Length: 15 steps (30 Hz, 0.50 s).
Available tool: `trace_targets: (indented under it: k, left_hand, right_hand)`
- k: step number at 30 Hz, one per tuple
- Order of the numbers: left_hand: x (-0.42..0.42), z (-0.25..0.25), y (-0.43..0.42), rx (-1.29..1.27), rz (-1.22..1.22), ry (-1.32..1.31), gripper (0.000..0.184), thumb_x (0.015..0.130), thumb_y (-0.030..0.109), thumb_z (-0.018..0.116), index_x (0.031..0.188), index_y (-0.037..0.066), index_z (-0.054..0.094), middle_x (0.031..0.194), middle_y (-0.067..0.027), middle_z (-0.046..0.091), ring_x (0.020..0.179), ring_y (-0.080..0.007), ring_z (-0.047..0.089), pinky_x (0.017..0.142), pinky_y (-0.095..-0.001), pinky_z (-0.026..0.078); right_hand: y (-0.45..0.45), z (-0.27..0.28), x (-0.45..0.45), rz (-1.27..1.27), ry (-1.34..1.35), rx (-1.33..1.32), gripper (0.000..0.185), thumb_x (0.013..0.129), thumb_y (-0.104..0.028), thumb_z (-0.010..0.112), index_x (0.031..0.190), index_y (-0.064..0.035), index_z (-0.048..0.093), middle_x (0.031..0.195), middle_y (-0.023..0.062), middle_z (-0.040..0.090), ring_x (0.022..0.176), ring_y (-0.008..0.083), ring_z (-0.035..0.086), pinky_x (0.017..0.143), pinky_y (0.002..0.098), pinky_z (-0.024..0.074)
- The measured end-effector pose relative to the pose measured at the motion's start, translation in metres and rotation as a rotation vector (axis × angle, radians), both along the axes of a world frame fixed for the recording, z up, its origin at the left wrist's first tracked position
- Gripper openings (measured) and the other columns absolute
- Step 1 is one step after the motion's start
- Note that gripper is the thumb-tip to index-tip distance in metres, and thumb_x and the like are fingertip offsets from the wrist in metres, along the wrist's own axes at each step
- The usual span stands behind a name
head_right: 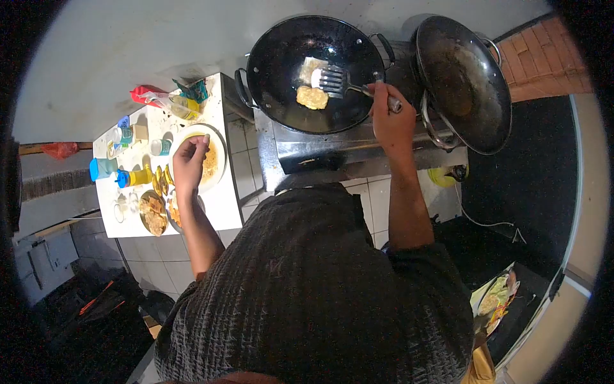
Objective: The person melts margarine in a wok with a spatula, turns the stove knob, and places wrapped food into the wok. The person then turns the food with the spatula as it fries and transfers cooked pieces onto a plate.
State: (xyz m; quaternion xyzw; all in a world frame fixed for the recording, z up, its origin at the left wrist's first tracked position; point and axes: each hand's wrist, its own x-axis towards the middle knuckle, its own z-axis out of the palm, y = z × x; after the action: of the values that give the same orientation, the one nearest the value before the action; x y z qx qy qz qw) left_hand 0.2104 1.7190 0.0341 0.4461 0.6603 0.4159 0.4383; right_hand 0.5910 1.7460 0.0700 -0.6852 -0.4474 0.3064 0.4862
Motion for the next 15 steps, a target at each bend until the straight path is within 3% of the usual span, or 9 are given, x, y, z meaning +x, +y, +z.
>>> trace_targets:
  k: [9, 15]
  left_hand:
    - [0.0, -0.005, 0.004, 0.016, -0.025, -0.001, 0.02, 0.092, 0.018, 0.065, 0.094, -0.002, 0.063, 0.08, 0.0006, 0.061, 0.073, -0.0057, 0.052, 0.068, -0.02, 0.043]
    - [0.002, -0.004, 0.003, 0.027, -0.031, -0.022, 0.02, 0.092, 0.017, 0.066, 0.094, -0.003, 0.063, 0.079, 0.0009, 0.061, 0.073, -0.0057, 0.053, 0.068, -0.02, 0.043]
  right_hand:
    - [-0.016, 0.008, 0.0, 0.047, 0.086, 0.052, 0.029, 0.098, -0.026, 0.053, 0.099, -0.0037, 0.071, 0.058, -0.0027, 0.054, 0.054, 0.0011, 0.048, 0.049, 0.0198, 0.035]
    - [-0.018, 0.015, -0.009, 0.076, -0.086, 0.08, 0.024, 0.097, -0.02, 0.055, 0.105, -0.0019, 0.07, 0.062, -0.0017, 0.057, 0.056, 0.0015, 0.049, 0.048, 0.0199, 0.0363]
